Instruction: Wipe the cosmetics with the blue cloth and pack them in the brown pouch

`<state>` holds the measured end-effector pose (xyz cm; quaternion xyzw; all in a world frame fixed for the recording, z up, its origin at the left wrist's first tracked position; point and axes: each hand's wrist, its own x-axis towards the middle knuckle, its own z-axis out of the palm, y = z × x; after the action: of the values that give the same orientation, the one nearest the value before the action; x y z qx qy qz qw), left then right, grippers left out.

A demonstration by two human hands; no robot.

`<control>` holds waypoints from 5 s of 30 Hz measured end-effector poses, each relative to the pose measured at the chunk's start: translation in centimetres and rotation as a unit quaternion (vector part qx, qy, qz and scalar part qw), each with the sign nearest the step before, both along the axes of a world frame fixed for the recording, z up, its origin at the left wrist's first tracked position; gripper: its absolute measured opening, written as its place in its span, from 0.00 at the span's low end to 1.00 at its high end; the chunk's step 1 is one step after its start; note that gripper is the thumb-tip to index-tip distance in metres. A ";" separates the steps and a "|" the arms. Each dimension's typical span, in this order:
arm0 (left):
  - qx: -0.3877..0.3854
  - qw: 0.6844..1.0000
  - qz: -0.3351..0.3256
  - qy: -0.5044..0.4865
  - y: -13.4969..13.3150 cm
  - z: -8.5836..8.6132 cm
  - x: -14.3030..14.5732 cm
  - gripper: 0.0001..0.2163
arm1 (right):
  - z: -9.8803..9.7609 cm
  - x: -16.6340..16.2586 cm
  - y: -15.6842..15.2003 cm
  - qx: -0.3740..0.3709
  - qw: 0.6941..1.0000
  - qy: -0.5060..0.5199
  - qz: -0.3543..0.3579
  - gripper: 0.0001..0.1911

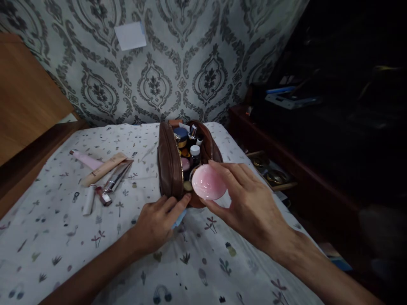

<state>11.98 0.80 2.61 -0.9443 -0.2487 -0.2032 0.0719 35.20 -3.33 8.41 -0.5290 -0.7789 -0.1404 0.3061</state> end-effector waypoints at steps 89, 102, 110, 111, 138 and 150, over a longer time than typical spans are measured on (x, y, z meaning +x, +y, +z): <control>0.242 0.969 0.034 0.017 0.1 3.2 -0.2 0.20 | 5.4 -2.7 4.2 -0.264 0.949 -0.170 -0.009 0.18; 0.250 0.968 0.024 0.025 0.0 3.6 0.0 0.18 | 4.9 -3.4 6.1 -0.306 0.926 -0.203 0.087 0.10; 0.238 0.971 0.025 0.026 -0.1 3.6 -0.1 0.19 | 3.9 -3.4 6.9 -0.368 0.915 -0.125 0.105 0.08; 0.236 0.971 0.026 0.024 -0.1 3.6 -0.1 0.19 | 3.8 -3.4 6.9 -0.370 0.915 -0.117 0.110 0.08; 0.238 0.971 0.016 0.000 0.2 3.1 0.0 0.18 | 3.6 -3.4 7.1 -0.366 0.917 -0.122 0.102 0.05; 0.234 0.972 0.009 -0.007 0.3 3.1 0.0 0.20 | 2.2 -2.9 7.7 -0.356 0.925 -0.029 0.131 0.02</control>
<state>12.00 1.05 5.75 -0.8976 -0.2029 -0.2614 0.2911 32.30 4.41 10.60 -0.4918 -0.8487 0.1721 0.0905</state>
